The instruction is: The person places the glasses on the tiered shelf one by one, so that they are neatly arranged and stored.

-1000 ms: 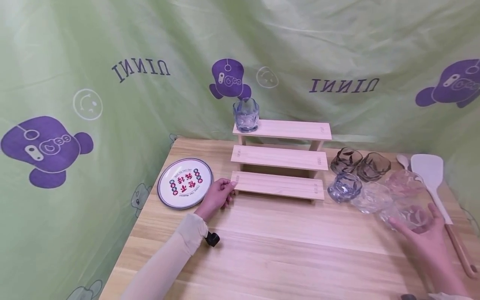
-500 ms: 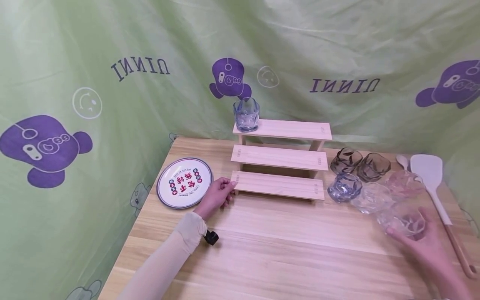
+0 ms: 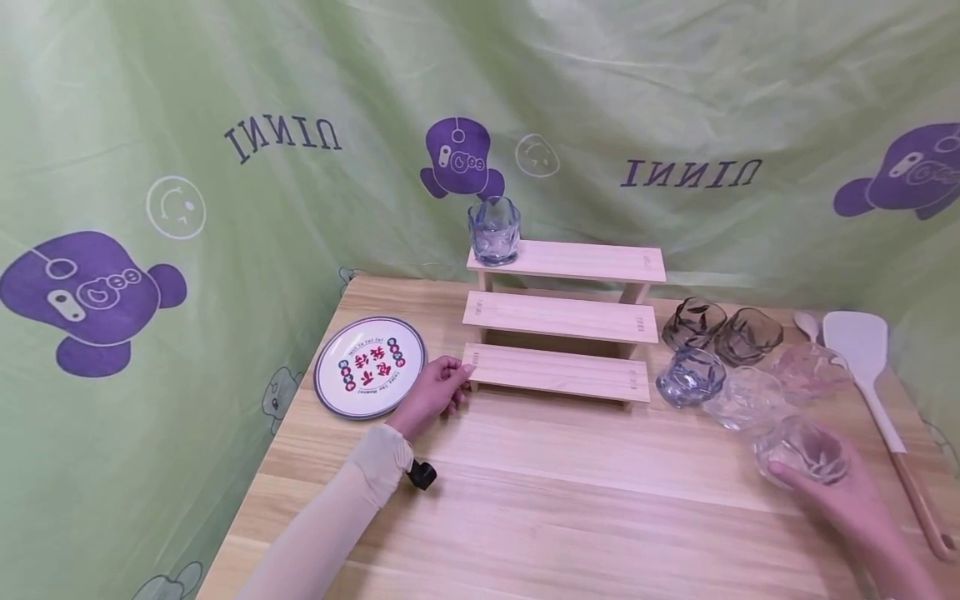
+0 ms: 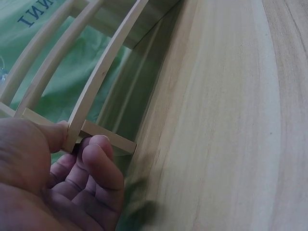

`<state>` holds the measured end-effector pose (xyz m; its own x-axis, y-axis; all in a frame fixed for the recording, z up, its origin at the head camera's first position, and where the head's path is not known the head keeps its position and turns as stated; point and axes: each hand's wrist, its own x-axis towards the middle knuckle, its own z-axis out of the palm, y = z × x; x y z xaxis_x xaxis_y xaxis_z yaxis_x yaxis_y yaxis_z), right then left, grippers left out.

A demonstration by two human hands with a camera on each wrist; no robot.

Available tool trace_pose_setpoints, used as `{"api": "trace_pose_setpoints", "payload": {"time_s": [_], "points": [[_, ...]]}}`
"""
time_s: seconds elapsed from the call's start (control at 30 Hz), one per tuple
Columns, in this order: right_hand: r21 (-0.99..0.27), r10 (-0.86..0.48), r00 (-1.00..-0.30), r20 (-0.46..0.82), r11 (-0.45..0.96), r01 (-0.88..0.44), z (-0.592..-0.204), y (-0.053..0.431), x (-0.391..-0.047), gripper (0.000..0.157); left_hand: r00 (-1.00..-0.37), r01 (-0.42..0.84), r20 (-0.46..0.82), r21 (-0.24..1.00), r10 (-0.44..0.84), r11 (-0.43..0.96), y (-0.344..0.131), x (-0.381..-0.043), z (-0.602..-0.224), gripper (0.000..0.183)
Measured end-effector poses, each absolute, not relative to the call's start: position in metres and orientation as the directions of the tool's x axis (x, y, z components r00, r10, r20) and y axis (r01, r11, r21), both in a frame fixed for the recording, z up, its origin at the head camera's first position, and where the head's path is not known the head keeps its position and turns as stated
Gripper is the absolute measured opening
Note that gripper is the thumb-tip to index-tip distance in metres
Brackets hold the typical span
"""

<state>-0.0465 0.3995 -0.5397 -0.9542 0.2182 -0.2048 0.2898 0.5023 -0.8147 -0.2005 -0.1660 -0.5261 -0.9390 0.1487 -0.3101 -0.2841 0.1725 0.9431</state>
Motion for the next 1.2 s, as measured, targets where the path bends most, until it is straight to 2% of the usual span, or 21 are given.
{"api": "trace_pose_setpoints", "payload": {"time_s": [0.27,0.57,0.83,1.03,1.2], "points": [[-0.854,0.264,-0.955,-0.136,0.457,0.248,-0.542,0.392,-0.045,0.083,-0.939,-0.285,-0.309,0.944,0.150,0.165,-0.165,-0.200,-0.524,0.028],[-0.848,0.336,-0.939,-0.066,0.478,0.231,-0.544,0.381,-0.043,0.082,-0.930,-0.312,-0.335,0.937,0.152,0.156,-0.165,-0.199,-0.523,0.031],[-0.850,0.232,-0.973,-0.010,0.511,0.130,-0.540,0.365,-0.043,0.074,-0.932,-0.301,-0.329,0.936,0.155,0.180,-0.165,-0.200,-0.523,0.033],[-0.791,0.167,-0.986,0.014,0.605,0.091,-0.525,0.351,-0.052,0.079,-0.930,-0.298,-0.328,0.936,0.163,0.187,-0.165,-0.202,-0.527,0.037],[-0.767,0.059,-0.996,0.069,0.641,-0.015,-0.503,0.337,-0.076,0.082,-0.928,-0.304,-0.336,0.933,0.163,0.191,-0.167,-0.203,-0.527,0.037]]}}
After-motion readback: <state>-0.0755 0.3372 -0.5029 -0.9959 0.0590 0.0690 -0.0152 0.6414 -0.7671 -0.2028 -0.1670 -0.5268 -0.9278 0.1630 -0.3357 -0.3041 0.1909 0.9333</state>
